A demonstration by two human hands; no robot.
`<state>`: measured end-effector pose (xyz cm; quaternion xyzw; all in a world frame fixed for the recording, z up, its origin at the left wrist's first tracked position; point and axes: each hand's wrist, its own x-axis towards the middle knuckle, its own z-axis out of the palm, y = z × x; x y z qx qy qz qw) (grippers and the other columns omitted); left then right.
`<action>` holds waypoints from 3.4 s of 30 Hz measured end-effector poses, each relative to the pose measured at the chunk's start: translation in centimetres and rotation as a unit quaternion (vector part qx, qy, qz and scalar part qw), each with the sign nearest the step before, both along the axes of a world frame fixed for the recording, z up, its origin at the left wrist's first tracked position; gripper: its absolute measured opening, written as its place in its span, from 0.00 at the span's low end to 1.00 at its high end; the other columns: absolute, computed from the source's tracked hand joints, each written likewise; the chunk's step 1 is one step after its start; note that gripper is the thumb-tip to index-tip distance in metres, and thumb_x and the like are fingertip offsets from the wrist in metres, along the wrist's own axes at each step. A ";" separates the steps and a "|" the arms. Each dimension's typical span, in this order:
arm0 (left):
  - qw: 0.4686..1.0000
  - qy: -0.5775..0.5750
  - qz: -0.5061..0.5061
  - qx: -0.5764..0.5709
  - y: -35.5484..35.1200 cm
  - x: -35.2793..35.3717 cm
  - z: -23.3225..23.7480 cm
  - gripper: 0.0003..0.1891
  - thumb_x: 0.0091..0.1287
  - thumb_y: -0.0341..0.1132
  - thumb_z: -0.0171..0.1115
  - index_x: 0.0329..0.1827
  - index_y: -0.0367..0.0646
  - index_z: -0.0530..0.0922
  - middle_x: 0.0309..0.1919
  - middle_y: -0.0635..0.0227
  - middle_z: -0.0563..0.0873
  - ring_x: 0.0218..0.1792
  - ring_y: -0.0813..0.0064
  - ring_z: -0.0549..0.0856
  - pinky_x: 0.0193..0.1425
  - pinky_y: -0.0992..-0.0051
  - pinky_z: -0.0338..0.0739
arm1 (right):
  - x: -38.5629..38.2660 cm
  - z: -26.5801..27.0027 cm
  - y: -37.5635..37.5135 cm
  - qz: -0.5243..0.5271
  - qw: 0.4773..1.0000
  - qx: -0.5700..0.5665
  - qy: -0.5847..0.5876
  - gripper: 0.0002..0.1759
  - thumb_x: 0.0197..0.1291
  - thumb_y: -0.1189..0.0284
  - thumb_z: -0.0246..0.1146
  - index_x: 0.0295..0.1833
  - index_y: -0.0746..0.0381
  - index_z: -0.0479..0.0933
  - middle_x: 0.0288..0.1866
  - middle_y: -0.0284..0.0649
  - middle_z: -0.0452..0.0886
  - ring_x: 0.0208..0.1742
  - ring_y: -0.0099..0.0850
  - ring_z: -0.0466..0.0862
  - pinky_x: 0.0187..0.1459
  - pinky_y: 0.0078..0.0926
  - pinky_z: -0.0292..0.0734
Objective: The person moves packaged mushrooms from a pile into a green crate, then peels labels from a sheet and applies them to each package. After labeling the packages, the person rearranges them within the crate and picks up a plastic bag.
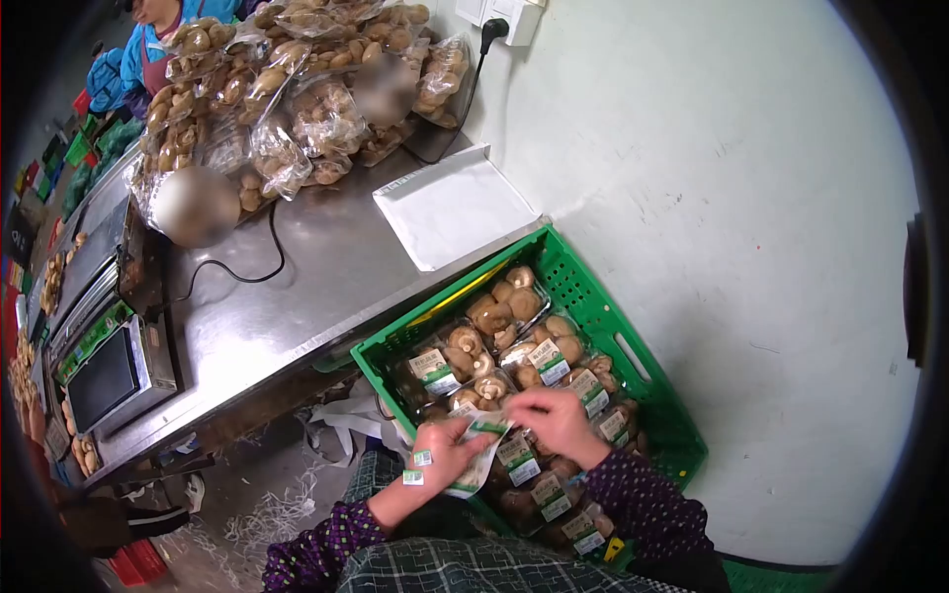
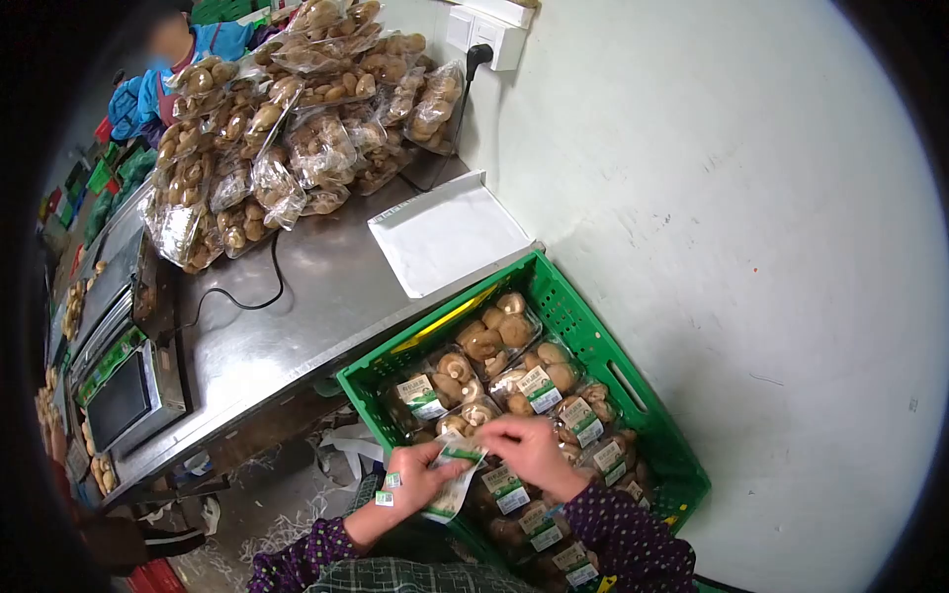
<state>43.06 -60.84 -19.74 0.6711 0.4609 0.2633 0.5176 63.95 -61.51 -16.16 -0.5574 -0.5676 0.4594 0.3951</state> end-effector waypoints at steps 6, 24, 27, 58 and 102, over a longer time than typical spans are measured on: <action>0.998 -0.007 -0.014 -0.058 -0.4 -1.8 0.3 0.14 0.61 0.40 0.69 0.34 0.35 0.83 0.20 0.55 0.82 0.19 0.68 0.82 0.26 0.68 0.74 | 6.5 0.8 14.6 0.088 0.949 0.057 -0.297 0.10 0.53 0.73 0.67 0.40 0.62 0.77 0.34 0.39 0.81 0.35 0.31 0.81 0.36 0.29 0.75; 0.997 -0.051 0.019 0.057 2.9 -6.9 1.5 0.09 0.63 0.33 0.64 0.41 0.37 0.80 0.28 0.59 0.78 0.28 0.59 0.81 0.32 0.69 0.75 | -0.3 -2.8 13.7 0.120 0.981 -0.107 -0.110 0.21 0.51 0.72 0.71 0.52 0.61 0.79 0.48 0.35 0.81 0.46 0.25 0.80 0.46 0.25 0.77; 0.999 0.007 0.018 0.037 2.4 -7.4 1.3 0.10 0.61 0.34 0.66 0.40 0.37 0.81 0.32 0.58 0.79 0.30 0.57 0.80 0.33 0.67 0.75 | -4.2 -1.1 9.5 0.204 0.971 -0.114 0.053 0.12 0.58 0.81 0.65 0.48 0.67 0.78 0.43 0.34 0.82 0.42 0.19 0.81 0.44 0.19 0.78; 0.987 -0.026 0.112 -0.113 10.6 -18.2 -3.9 0.09 0.61 0.34 0.68 0.40 0.38 0.84 0.35 0.62 0.86 0.34 0.76 0.82 0.38 0.75 0.76 | -20.6 -3.5 12.8 0.116 0.984 -0.132 -0.018 0.09 0.59 0.78 0.63 0.46 0.65 0.79 0.30 0.34 0.82 0.29 0.20 0.81 0.31 0.19 0.76; 0.815 0.414 0.037 0.405 18.0 -12.2 -2.7 0.19 0.50 0.43 0.67 0.44 0.47 0.77 0.37 0.66 0.79 0.40 0.64 0.80 0.40 0.62 0.72 | -23.8 -0.3 9.9 -0.165 0.986 -0.007 -0.004 0.07 0.57 0.74 0.68 0.35 0.68 0.81 0.26 0.42 0.82 0.26 0.22 0.79 0.30 0.21 0.74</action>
